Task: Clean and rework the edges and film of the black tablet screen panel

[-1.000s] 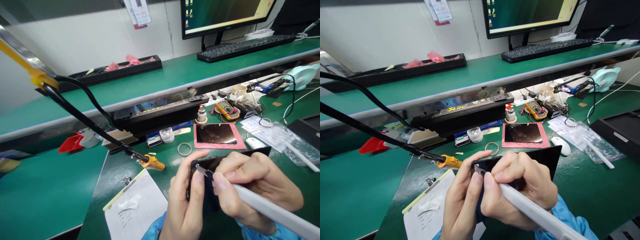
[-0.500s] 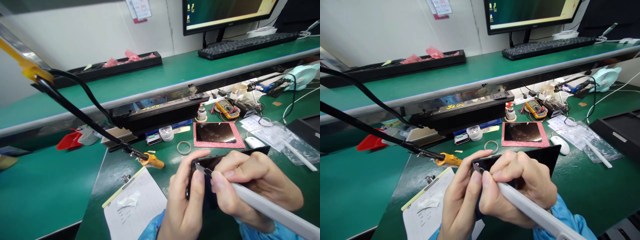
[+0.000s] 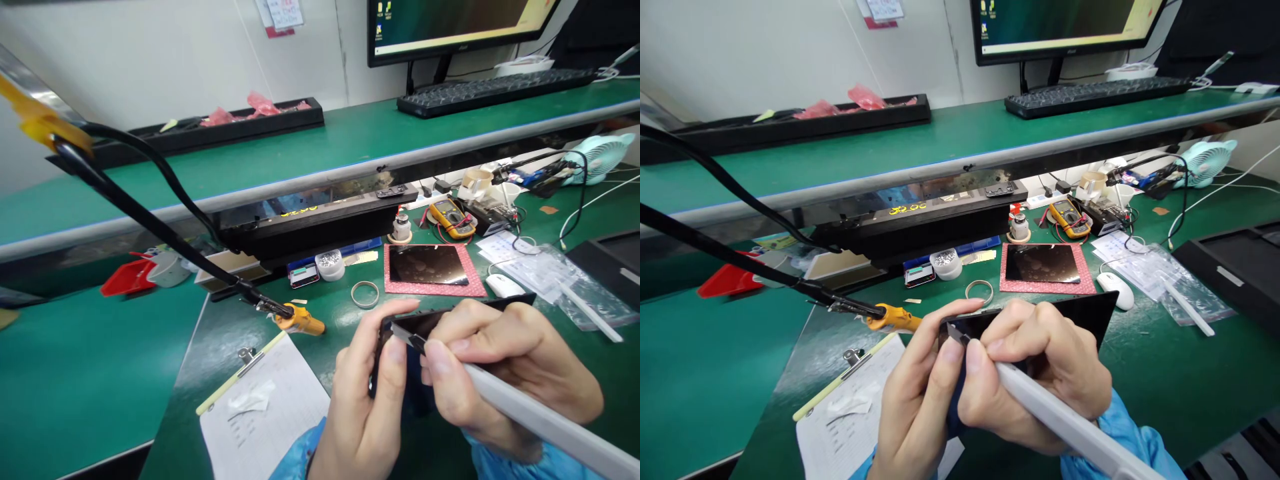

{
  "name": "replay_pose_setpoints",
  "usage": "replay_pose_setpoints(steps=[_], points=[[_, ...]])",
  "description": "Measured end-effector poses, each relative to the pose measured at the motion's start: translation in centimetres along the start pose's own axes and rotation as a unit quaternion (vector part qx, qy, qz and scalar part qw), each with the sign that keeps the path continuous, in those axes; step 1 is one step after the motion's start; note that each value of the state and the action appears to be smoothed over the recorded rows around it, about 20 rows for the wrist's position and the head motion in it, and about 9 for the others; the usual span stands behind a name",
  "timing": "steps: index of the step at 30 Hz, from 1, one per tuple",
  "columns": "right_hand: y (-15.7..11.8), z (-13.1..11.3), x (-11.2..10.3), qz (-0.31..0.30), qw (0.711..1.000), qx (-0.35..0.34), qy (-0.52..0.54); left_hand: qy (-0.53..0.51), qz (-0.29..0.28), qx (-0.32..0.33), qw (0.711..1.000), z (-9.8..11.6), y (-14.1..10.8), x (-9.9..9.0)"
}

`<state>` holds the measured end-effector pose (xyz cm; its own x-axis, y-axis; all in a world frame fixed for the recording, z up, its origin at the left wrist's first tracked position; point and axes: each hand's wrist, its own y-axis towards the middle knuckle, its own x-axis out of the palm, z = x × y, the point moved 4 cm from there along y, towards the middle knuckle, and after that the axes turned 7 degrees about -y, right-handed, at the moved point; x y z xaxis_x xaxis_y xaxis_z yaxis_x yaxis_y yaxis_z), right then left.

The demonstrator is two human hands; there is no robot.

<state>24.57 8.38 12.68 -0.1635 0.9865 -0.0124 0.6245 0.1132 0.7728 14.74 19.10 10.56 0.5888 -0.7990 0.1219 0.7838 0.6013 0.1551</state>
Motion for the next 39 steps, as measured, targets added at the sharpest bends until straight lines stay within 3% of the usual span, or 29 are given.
replay_pose_setpoints(steps=[4,8,13,19,26,39], points=[[0.1,0.4,-0.5,-0.026,0.998,0.06,0.003,-0.003,-0.002,-0.001,1.0,0.0,0.0,0.0],[0.4,0.3,-1.0,-0.034,0.996,0.079,0.008,-0.003,0.0,-0.007,1.0,0.1,0.0,0.0],[1.2,-0.2,-1.3,-0.052,0.997,0.053,0.011,0.001,-0.005,-0.015,1.0,0.0,0.0,-0.1],[2.6,-1.2,-1.2,-0.13,0.991,-0.014,0.041,-0.005,-0.003,-0.011,1.0,0.0,0.0,-0.1],[0.2,-0.1,0.2,0.009,1.0,-0.012,0.017,-0.004,-0.005,-0.012,1.0,0.1,0.0,0.0],[0.3,0.3,0.1,-0.027,0.999,-0.034,0.009,0.001,0.001,-0.009,1.0,0.2,0.0,0.0]])
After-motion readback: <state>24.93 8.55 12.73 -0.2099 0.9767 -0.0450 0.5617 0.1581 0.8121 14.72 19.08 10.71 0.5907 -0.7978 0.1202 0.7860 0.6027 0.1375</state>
